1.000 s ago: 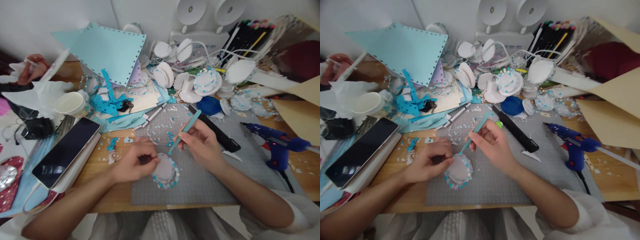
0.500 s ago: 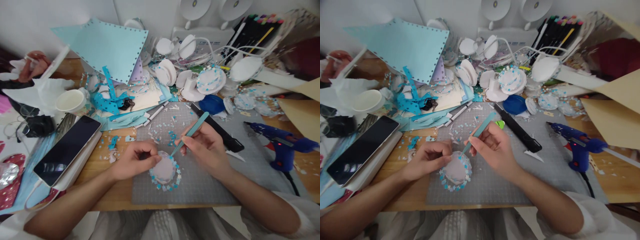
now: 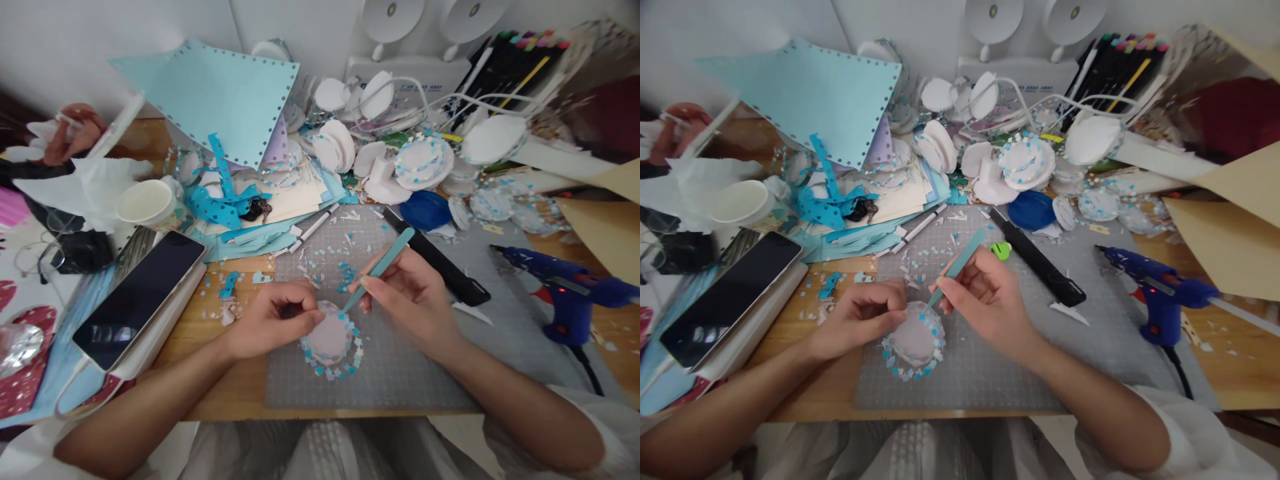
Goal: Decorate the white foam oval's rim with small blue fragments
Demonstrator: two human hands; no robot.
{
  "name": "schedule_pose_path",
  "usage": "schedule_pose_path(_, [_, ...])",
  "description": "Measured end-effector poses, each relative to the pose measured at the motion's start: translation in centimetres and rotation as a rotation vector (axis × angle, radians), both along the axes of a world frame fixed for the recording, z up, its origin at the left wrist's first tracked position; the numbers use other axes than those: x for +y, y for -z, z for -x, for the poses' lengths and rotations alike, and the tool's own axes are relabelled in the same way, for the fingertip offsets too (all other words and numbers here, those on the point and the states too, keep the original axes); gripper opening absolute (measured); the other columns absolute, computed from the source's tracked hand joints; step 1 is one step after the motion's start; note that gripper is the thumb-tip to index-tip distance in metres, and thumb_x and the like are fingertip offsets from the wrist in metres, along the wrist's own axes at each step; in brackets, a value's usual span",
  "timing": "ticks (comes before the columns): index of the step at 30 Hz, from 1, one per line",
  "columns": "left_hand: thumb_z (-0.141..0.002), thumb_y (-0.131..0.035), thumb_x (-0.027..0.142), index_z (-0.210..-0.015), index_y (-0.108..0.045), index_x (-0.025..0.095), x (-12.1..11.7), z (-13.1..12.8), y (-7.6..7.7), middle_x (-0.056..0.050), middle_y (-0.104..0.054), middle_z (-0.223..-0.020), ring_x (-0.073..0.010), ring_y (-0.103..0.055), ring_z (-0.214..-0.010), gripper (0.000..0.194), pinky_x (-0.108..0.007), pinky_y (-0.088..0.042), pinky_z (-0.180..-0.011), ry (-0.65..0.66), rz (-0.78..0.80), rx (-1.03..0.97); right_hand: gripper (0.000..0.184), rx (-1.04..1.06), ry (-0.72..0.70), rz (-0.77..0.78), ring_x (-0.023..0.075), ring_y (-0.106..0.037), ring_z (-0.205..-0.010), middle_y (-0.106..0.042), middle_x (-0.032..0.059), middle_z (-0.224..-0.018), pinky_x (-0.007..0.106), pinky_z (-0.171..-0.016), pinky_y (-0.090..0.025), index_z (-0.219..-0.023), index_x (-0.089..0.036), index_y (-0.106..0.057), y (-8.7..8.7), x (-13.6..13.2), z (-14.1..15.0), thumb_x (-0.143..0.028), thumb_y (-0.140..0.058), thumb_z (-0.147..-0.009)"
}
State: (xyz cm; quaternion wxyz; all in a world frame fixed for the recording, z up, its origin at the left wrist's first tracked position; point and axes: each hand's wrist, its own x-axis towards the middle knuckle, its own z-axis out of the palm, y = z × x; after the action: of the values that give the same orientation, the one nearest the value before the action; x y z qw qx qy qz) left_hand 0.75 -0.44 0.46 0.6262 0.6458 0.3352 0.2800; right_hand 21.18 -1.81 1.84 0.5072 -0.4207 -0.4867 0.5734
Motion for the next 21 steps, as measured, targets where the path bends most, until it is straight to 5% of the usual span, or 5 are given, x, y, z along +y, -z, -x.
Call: schedule_pose_path(21, [-0.084, -0.059, 0.023, -0.058, -0.050, 0.014, 0.01, 0.06, 0.02, 0.001, -0.045, -0.062, -0.0099, -0.041, -0.061, 0.029, -0.023, -0.033, -0.056, -0.012, -0.035, -0.004, 0.010, 0.060, -0.034, 0.073, 0.0091, -0.058, -0.054, -0.065, -0.0012, -0.070, 0.022, -0.049, -0.050, -0.080, -0.021, -0.062, 0.93, 0.24, 0.03, -0.029, -0.068, -0.080])
